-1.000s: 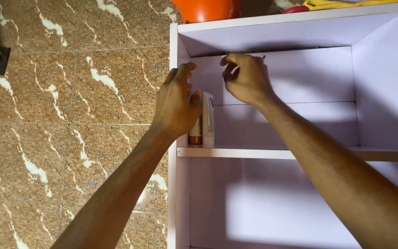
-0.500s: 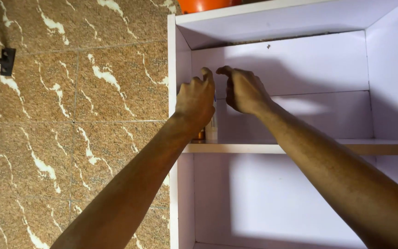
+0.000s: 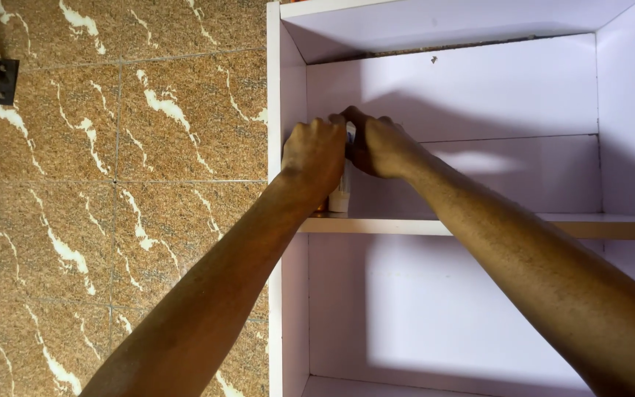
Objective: Organize various toiletries and skincare products into a wall-mounted cabinet and onto the back of the toilet.
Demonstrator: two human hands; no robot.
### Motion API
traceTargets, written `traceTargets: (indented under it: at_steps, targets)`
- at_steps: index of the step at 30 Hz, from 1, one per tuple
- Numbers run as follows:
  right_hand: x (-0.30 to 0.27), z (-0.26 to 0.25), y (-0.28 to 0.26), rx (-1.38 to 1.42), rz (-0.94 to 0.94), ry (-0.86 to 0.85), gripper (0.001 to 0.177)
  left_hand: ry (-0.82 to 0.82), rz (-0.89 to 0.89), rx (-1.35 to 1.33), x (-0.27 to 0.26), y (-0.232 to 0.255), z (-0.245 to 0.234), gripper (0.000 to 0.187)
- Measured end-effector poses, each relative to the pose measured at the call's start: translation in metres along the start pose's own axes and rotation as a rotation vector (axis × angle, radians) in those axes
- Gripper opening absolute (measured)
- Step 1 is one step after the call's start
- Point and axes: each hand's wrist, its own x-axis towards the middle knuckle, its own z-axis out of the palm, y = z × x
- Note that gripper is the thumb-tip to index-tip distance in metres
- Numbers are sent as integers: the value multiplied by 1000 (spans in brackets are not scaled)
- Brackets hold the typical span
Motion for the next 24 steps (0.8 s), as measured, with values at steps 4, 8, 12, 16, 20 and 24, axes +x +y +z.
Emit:
traceTargets:
  at_steps: [4, 8, 12, 16, 20, 24]
  targets:
    - [0, -5, -1, -2, 124, -15, 56, -147, -62, -94, -13, 11, -36, 86]
    - [-8, -7, -6, -35, 91, 21, 49, -58, -96, -110, 0, 11, -13, 78]
    - [-7, -6, -5, -41, 79, 59, 51, -126, -151, -75, 4, 12, -5, 76]
    - [-12, -10, -12, 70, 147, 85, 45, -16, -94, 4, 6, 9, 5, 93]
    - [-10, -7, -9, 95, 135, 120, 38, -64, -127, -65, -6, 12, -15, 109]
    - [-15, -13, -17, 73, 153, 122, 41, 16, -160, -89, -9, 13, -20, 96]
